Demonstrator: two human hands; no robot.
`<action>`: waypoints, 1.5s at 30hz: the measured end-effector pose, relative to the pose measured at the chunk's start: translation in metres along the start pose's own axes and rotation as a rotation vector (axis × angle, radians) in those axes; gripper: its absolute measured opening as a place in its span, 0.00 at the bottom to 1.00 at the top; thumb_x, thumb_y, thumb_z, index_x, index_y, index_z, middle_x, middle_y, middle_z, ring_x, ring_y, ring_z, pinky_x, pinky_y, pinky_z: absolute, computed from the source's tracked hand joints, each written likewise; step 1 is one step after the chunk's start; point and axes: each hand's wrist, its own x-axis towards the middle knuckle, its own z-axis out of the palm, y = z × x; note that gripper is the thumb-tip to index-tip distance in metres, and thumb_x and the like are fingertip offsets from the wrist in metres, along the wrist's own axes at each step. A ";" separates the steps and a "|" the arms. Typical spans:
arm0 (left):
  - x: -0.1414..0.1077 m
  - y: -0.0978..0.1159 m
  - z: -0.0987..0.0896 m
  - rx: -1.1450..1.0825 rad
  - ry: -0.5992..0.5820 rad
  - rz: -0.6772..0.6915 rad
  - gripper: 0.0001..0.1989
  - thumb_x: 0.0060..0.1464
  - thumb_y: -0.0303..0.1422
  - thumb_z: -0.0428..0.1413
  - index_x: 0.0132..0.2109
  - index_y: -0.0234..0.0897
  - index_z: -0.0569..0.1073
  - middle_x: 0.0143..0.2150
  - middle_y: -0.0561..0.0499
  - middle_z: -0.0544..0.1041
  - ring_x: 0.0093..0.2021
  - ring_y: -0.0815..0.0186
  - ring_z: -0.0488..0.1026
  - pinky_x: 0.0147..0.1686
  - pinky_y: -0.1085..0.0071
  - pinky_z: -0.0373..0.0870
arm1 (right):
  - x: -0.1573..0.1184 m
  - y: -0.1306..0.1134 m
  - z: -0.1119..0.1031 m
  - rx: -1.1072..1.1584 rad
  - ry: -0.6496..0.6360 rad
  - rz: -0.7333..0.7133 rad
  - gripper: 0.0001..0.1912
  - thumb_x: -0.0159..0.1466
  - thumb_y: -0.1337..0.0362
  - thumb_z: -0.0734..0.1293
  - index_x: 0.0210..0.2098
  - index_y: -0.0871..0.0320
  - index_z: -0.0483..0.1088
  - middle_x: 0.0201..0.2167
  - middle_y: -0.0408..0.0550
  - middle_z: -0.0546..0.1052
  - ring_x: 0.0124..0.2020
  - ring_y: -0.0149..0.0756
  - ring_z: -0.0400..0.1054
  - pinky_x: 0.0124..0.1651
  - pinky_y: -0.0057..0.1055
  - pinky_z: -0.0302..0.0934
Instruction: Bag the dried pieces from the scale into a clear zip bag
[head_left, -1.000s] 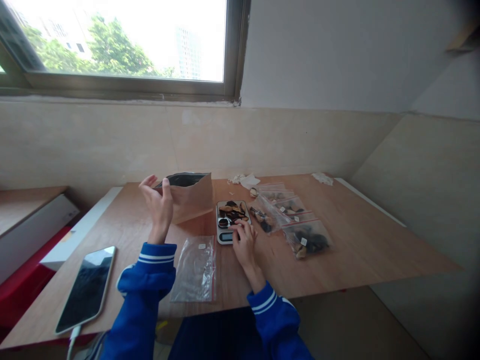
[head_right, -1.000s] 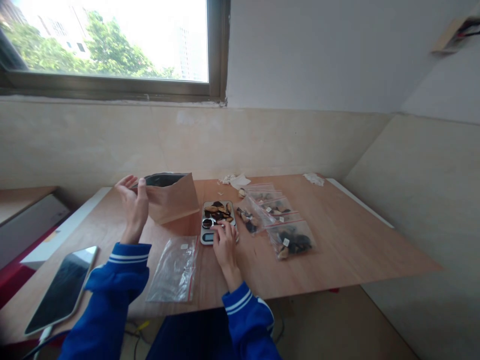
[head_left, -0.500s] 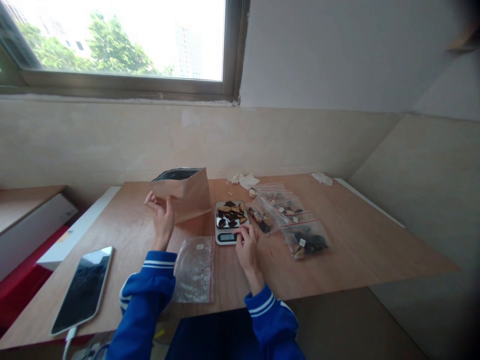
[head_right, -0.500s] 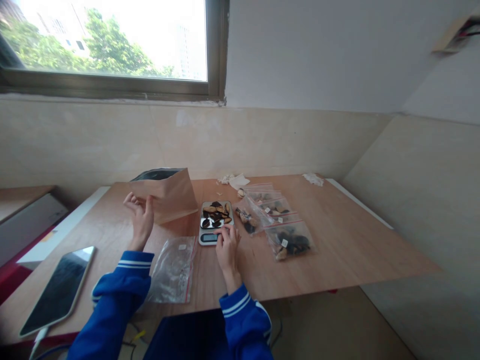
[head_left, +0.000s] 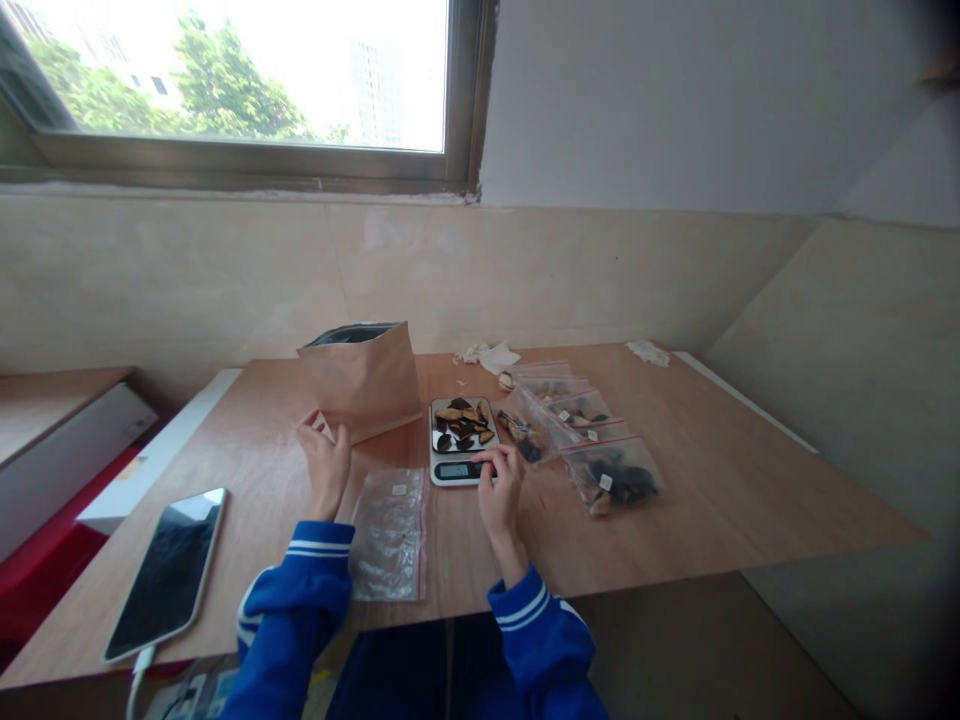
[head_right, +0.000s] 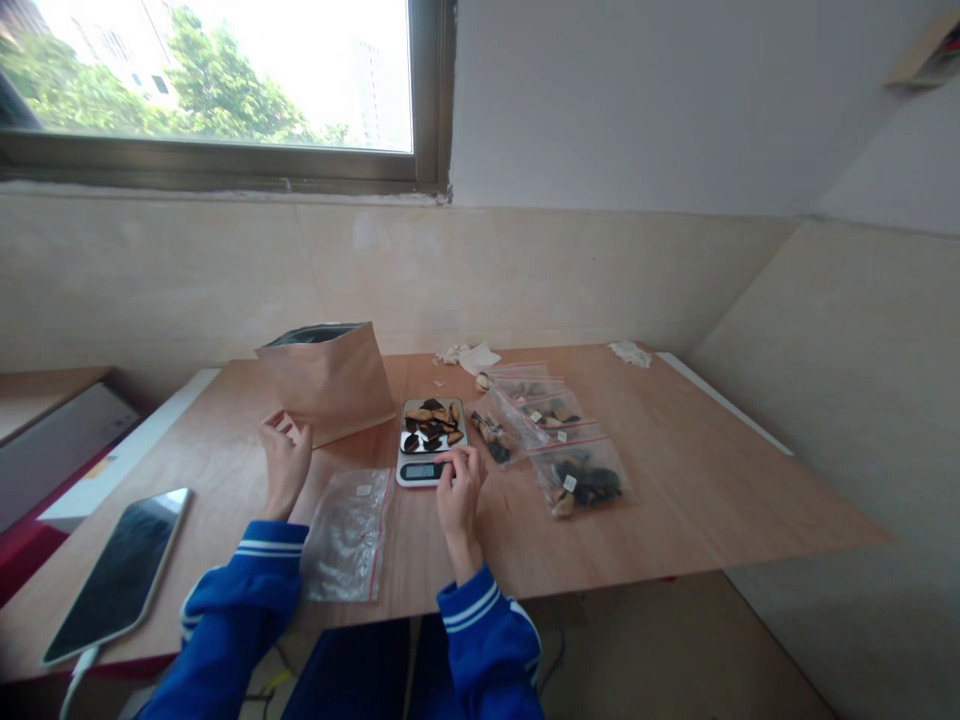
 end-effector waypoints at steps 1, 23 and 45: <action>-0.008 0.004 -0.003 0.065 0.001 0.015 0.20 0.54 0.35 0.52 0.52 0.32 0.61 0.53 0.38 0.64 0.52 0.56 0.68 0.54 0.52 0.65 | 0.000 0.000 -0.001 -0.003 0.006 0.001 0.14 0.62 0.75 0.56 0.28 0.56 0.70 0.34 0.48 0.68 0.42 0.40 0.66 0.49 0.39 0.58; -0.109 0.069 -0.010 0.421 -0.757 0.132 0.13 0.63 0.35 0.40 0.34 0.39 0.66 0.31 0.46 0.75 0.33 0.59 0.74 0.33 0.65 0.63 | -0.010 -0.022 -0.004 0.242 -0.355 -0.051 0.09 0.66 0.69 0.58 0.38 0.56 0.69 0.36 0.48 0.72 0.38 0.36 0.68 0.38 0.30 0.63; -0.073 0.104 -0.008 -0.203 -0.118 -0.163 0.18 0.57 0.40 0.50 0.22 0.39 0.57 0.18 0.58 0.56 0.22 0.70 0.55 0.23 0.73 0.53 | 0.026 -0.031 -0.012 0.189 -0.360 0.057 0.13 0.69 0.57 0.57 0.37 0.56 0.68 0.36 0.49 0.73 0.40 0.38 0.68 0.45 0.34 0.62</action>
